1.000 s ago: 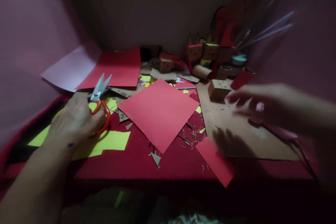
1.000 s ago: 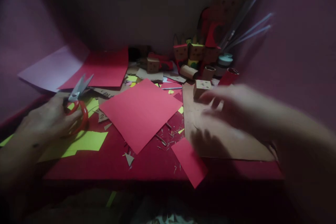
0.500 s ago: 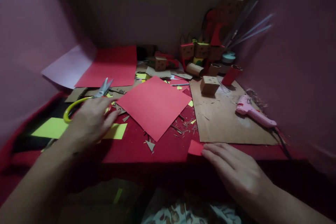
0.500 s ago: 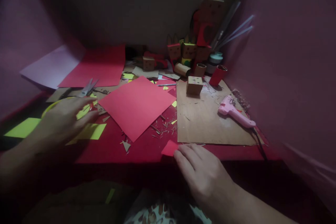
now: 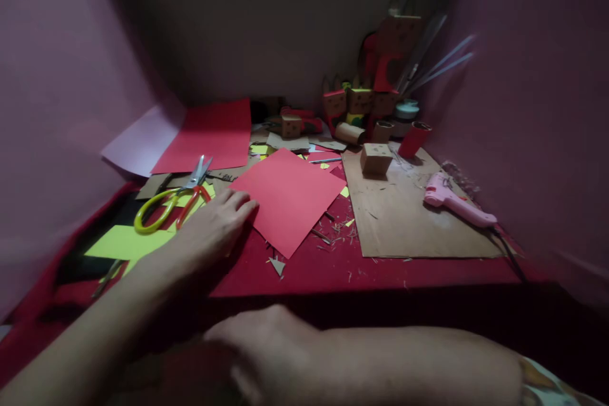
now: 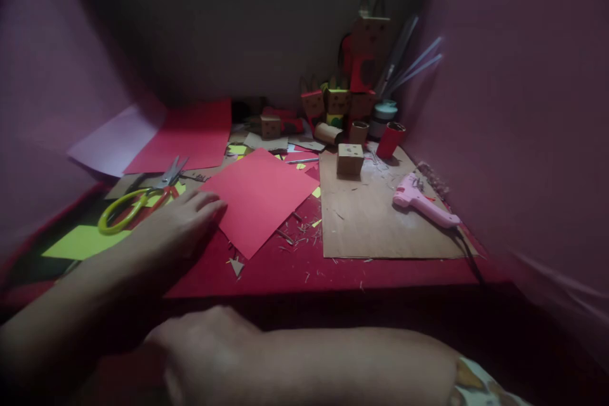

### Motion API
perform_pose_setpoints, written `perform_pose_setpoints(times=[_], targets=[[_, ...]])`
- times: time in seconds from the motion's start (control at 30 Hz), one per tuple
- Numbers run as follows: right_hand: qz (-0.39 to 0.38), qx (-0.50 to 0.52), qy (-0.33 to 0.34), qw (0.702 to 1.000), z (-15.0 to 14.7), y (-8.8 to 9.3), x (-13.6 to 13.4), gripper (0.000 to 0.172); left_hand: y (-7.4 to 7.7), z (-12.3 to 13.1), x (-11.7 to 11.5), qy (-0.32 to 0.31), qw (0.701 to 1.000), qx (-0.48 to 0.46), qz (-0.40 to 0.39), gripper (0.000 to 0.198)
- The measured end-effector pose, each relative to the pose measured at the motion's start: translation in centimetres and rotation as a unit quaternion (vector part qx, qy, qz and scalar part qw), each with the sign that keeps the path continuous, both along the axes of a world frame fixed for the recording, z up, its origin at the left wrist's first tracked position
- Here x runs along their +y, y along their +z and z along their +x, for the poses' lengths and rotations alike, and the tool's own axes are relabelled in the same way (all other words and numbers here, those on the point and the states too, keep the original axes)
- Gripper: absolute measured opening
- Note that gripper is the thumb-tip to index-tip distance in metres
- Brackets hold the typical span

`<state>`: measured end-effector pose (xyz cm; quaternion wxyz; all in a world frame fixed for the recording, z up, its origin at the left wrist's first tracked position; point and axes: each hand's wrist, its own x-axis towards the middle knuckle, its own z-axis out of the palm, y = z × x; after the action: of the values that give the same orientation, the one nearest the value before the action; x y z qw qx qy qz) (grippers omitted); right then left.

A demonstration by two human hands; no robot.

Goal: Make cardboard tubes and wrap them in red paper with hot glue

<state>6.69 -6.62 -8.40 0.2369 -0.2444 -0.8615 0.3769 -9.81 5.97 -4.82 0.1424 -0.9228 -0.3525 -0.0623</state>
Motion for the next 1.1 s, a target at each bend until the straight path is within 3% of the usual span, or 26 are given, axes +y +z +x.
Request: perform_pose_setpoints(times=[0.03,0.1,0.2,0.27,0.3,0.37,0.43,0.5,0.6,0.67,0.77,0.9,1.1], targets=[[0.081,-0.028,0.031,0.996,-0.3,-0.2,0.1,0.044,-0.2,0.2,-0.1,-0.007,1.0,0.005,0.011,0.039],[0.219,0.004,0.013,0.976,0.2,0.2,0.4,0.035,-0.5,0.6,-0.1,-0.028,0.999,0.02,0.037,0.032],[0.19,0.068,-0.107,0.974,3.7,2.3,1.1,0.033,-0.6,0.7,-0.1,-0.058,0.992,0.053,0.097,0.023],[0.012,0.113,-0.243,0.963,6.8,3.5,1.7,0.026,-0.4,0.6,-0.2,-0.075,0.986,0.045,0.143,0.025],[-0.09,0.147,-0.298,0.939,8.2,3.9,2.1,0.022,-0.2,0.5,-0.3,-0.08,0.982,0.028,0.166,0.025],[-0.283,0.222,-0.362,0.86,10.4,4.3,2.7,0.019,0.3,0.3,-0.5,-0.086,0.974,-0.015,0.209,0.023],[-0.392,0.306,-0.374,0.783,11.4,4.3,3.3,0.028,0.6,0.1,-1.1,-0.086,0.966,-0.046,0.241,0.019],[-0.486,0.366,-0.339,0.718,11.5,4.4,3.9,0.029,0.5,0.1,-1.8,-0.094,0.96,-0.067,0.256,0.02],[-0.561,0.417,-0.317,0.641,10.6,4.6,5.3,0.021,-0.4,0.3,-3.4,-0.129,0.959,-0.091,0.236,0.032],[-0.537,0.423,-0.347,0.642,9.9,4.7,6.3,0.018,-1.0,0.6,-4.4,-0.15,0.962,-0.103,0.204,0.039],[-0.486,0.396,-0.343,0.7,9.6,4.7,7.3,0.033,-1.5,1.1,-5.3,-0.165,0.967,-0.12,0.156,0.04],[-0.447,0.364,-0.303,0.759,10.6,4.6,8.1,0.041,-1.0,1.7,-5.2,-0.107,0.98,-0.118,0.119,0.031],[-0.443,0.353,-0.294,0.77,12.4,4.5,8.8,0.038,-1.3,1.4,-3.7,-0.009,0.993,-0.097,0.063,0.033]])
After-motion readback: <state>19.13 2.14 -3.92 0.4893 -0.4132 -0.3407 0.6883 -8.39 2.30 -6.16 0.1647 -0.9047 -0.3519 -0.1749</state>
